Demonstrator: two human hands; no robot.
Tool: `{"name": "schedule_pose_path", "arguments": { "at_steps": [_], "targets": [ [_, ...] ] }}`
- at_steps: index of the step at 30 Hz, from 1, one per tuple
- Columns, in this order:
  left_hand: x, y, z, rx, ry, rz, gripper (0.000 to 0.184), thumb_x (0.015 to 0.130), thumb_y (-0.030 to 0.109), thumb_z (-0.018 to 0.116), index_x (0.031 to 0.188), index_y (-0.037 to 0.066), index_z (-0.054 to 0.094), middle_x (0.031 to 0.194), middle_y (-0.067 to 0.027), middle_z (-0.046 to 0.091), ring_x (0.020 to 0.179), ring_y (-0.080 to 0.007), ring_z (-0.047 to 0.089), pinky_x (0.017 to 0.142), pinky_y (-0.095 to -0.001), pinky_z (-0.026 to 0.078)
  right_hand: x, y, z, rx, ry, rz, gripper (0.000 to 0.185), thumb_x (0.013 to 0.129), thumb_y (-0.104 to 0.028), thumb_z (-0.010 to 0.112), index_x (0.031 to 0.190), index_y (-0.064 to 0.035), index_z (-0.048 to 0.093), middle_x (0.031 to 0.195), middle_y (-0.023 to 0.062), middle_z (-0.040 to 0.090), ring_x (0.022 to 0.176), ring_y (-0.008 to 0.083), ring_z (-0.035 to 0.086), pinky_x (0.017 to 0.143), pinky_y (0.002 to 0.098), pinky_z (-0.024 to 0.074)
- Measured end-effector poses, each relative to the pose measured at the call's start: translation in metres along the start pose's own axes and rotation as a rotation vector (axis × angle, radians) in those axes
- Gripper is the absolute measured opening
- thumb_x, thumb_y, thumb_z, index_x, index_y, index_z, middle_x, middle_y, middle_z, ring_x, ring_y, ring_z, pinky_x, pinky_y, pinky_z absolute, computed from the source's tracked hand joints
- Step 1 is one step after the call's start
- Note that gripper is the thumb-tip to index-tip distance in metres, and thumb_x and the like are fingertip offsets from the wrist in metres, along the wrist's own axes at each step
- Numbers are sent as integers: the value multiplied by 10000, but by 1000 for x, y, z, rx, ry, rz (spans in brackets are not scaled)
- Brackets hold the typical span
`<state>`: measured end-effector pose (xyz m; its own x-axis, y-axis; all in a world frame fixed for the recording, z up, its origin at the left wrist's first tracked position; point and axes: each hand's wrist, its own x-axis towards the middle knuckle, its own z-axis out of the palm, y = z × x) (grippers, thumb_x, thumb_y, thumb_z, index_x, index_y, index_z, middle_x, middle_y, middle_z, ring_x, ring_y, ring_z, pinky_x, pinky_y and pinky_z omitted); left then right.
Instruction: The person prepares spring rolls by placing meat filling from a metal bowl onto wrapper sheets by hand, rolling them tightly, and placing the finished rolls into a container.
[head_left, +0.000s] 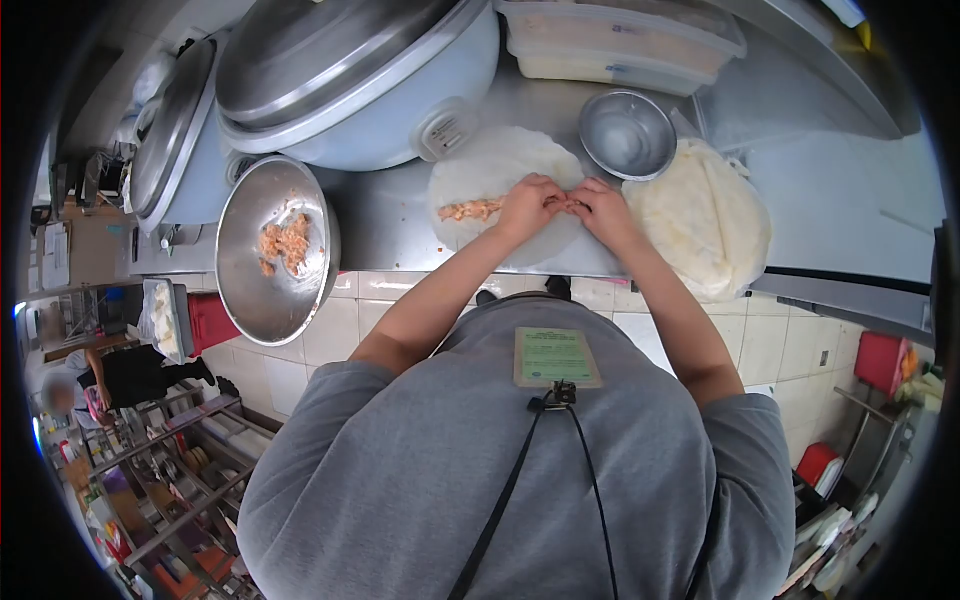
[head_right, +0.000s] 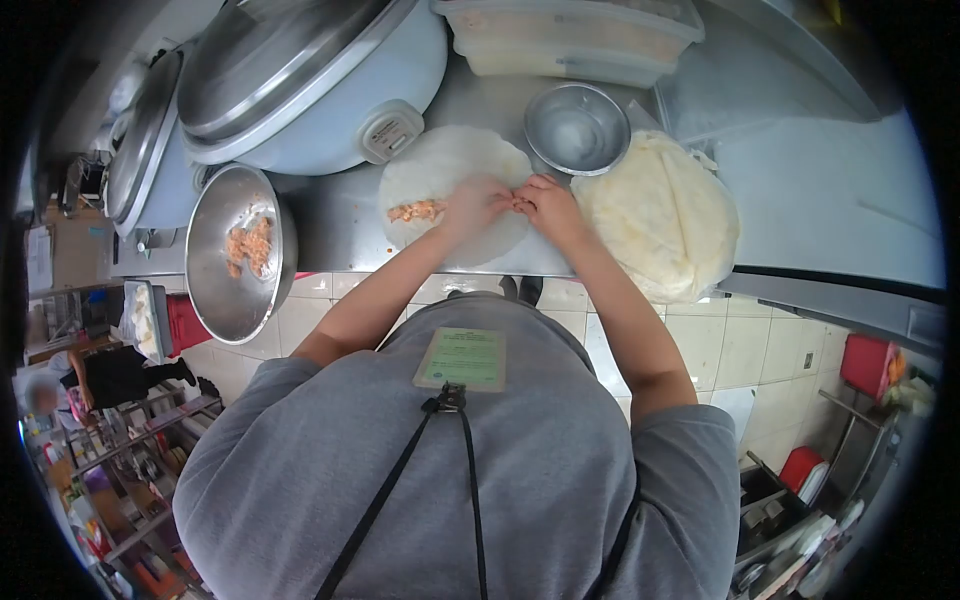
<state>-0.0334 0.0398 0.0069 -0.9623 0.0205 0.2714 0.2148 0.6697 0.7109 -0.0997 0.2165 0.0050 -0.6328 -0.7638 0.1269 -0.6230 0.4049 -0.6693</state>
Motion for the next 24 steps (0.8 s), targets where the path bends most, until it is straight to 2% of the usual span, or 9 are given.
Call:
{"name": "schedule_pose_path", "arguments": {
  "at_steps": [2, 3, 5, 6, 8, 15, 18, 20, 24],
  "targets": [
    [-5, 1, -10, 53, 22, 110, 327, 655, 89, 722, 972, 60, 650, 841, -87, 633, 830, -276, 585, 732, -372, 480, 1, 1, 1, -42, 8, 7, 418, 654, -149, 742, 1047, -70, 625, 1032, 78, 553, 996, 271, 514, 858, 363, 435],
    [-11, -4, -15, 57, 27, 104, 327, 655, 89, 722, 972, 60, 650, 841, -87, 633, 830, -276, 585, 732, -372, 480, 2, -6, -2, -39, 4, -1, 418, 654, -149, 742, 1047, -70, 625, 1032, 78, 553, 996, 271, 514, 858, 363, 435],
    [-29, -22, -29, 106, 1, -14, 541, 660, 85, 719, 1180, 98, 572, 906, -73, 650, 861, -269, 588, 766, -368, 483, 4, -28, -10, -82, 120, -30, 379, 676, -140, 719, 1037, -69, 627, 1002, 63, 563, 1009, 252, 510, 858, 352, 435],
    [-37, -18, -41, 109, 4, -22, 541, 660, 85, 719, 1180, 98, 572, 906, -73, 650, 861, -269, 588, 766, -368, 483, 7, -32, -3, -77, 114, -34, 379, 676, -140, 719, 1037, -69, 627, 1002, 63, 563, 1009, 252, 510, 858, 352, 435],
    [-51, -5, -70, 177, -40, -236, 648, 665, 72, 719, 1274, 114, 504, 947, -61, 657, 873, -259, 589, 777, -358, 487, 16, -33, 12, -148, 53, -101, 363, 679, -179, 714, 1019, -89, 623, 1009, 45, 540, 1032, 241, 489, 878, 348, 428],
    [-84, -44, -105, 35, 99, -335, 629, 668, 45, 719, 1261, 85, 513, 968, -58, 667, 843, -245, 584, 783, -344, 484, 38, -33, 38, -88, -103, -88, 410, 682, -224, 709, 1060, -103, 605, 1027, 34, 530, 1041, 225, 492, 884, 361, 422],
    [-88, -43, -112, 88, 123, -226, 584, 665, 33, 718, 1222, 81, 548, 951, -66, 672, 849, -247, 581, 777, -340, 484, 47, -58, 54, -153, 32, -210, 389, 680, -198, 719, 1043, -90, 628, 987, 37, 553, 987, 225, 508, 848, 350, 430],
    [-87, -44, -111, 7, 116, -300, 530, 663, 23, 716, 1175, 74, 585, 971, -82, 665, 867, -248, 576, 772, -341, 486, 56, -61, 77, -124, -65, -164, 384, 682, -200, 718, 1037, -80, 631, 990, 43, 550, 988, 235, 504, 844, 352, 428],
    [-84, -41, -111, -125, 173, -429, 409, 657, 13, 717, 1057, 58, 643, 924, -84, 662, 866, -245, 578, 763, -334, 487, 69, -64, 86, -52, -2, -227, 378, 684, -207, 718, 1030, -80, 633, 992, 46, 552, 984, 242, 505, 841, 357, 428]
  ]
}}
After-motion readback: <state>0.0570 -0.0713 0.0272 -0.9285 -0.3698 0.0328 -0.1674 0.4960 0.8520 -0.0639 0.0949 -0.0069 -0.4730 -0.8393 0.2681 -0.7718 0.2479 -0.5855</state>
